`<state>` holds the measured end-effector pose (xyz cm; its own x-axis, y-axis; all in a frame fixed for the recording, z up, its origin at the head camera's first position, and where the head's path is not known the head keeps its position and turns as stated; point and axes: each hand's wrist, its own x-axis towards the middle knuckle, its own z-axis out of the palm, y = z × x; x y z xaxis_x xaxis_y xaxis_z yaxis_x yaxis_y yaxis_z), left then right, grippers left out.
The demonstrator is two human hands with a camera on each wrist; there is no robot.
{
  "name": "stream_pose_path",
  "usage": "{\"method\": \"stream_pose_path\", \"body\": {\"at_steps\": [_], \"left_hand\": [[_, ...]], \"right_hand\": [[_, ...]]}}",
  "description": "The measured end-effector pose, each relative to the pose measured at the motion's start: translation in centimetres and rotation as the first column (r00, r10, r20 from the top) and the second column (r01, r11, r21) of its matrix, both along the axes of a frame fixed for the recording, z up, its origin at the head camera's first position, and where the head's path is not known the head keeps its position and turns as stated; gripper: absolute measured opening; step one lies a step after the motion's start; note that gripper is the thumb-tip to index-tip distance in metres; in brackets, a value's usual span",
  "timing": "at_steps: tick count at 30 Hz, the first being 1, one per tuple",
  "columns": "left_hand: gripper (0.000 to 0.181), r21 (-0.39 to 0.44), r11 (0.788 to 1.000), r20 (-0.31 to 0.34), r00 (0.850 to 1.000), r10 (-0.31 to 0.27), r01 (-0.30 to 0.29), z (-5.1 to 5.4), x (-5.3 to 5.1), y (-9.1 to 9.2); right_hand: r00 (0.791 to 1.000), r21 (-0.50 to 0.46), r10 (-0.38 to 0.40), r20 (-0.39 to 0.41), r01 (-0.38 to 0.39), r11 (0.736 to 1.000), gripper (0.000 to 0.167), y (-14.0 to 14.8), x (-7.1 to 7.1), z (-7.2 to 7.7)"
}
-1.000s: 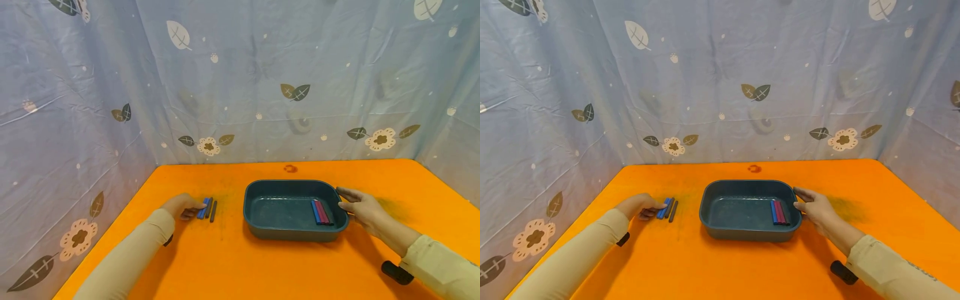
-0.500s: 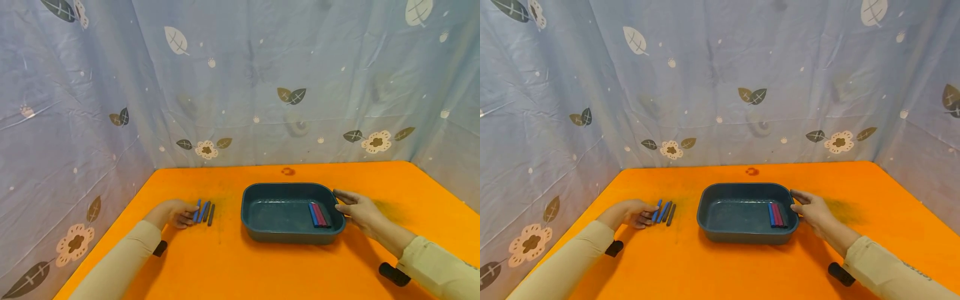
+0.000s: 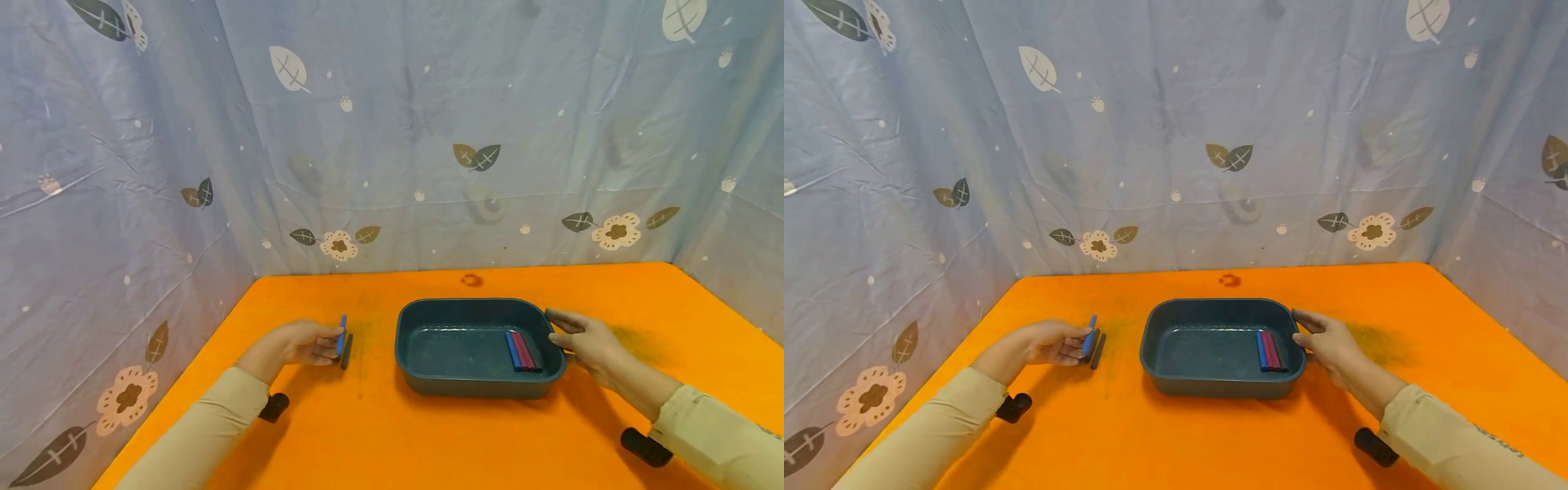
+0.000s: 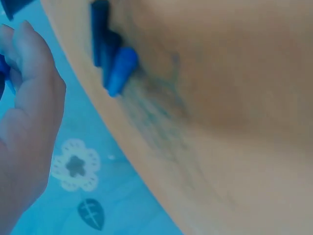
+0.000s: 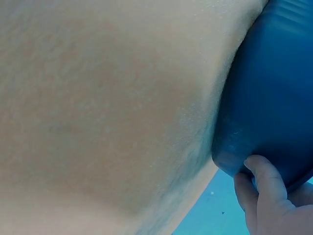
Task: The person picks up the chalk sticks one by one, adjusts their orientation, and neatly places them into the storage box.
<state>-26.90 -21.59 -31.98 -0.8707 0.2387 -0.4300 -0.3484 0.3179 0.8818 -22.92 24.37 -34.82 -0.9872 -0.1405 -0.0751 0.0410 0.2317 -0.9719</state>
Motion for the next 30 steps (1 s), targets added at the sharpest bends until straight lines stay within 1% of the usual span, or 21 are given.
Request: {"method": "stream_pose_path", "body": {"at_steps": [2, 6, 10, 14, 19, 22, 30], "left_hand": [[0.019, 0.007, 1.0, -0.002, 1.0, -0.008, 0.008, 0.2, 0.1, 0.6], [0.022, 0.004, 0.999, -0.01, 0.999, -0.044, 0.044, 0.6, 0.3, 1.7], [0.022, 0.01, 0.998, -0.019, 0.998, -0.055, 0.055, 0.9, 0.5, 3.0], [0.023, 0.034, 0.996, -0.016, 0.996, -0.082, 0.083, 1.3, 0.5, 4.3], [0.022, 0.03, 0.992, -0.025, 0.992, -0.122, 0.123, 2.0, 0.1, 6.0], [0.021, 0.015, 0.992, -0.023, 0.992, -0.127, 0.127, 2.3, -0.1, 6.8], [0.02, 0.005, 0.99, -0.005, 0.99, -0.138, 0.138, 2.6, -0.7, 8.6]], "right_hand": [[1.0, 0.001, 0.001, -0.002, -0.001, 1.0, 0.06, 0.0, 0.0, 0.0], [1.0, 0.0, 0.006, -0.002, -0.006, 1.0, 0.06, 0.0, -0.1, 0.0], [1.0, 0.012, 0.001, 0.002, -0.001, 1.0, 0.06, 0.0, -0.1, 0.1], [1.0, 0.023, -0.004, 0.003, 0.004, 1.0, 0.06, 0.0, 0.0, 0.2], [1.0, 0.023, -0.003, -0.006, 0.003, 1.0, 0.059, 0.0, 0.0, 0.2], [1.0, 0.023, -0.006, -0.003, 0.006, 1.0, 0.06, 0.1, -0.1, 0.1], [1.0, 0.014, -0.011, 0.003, 0.011, 1.0, 0.06, 0.1, -0.1, 0.0]]}}
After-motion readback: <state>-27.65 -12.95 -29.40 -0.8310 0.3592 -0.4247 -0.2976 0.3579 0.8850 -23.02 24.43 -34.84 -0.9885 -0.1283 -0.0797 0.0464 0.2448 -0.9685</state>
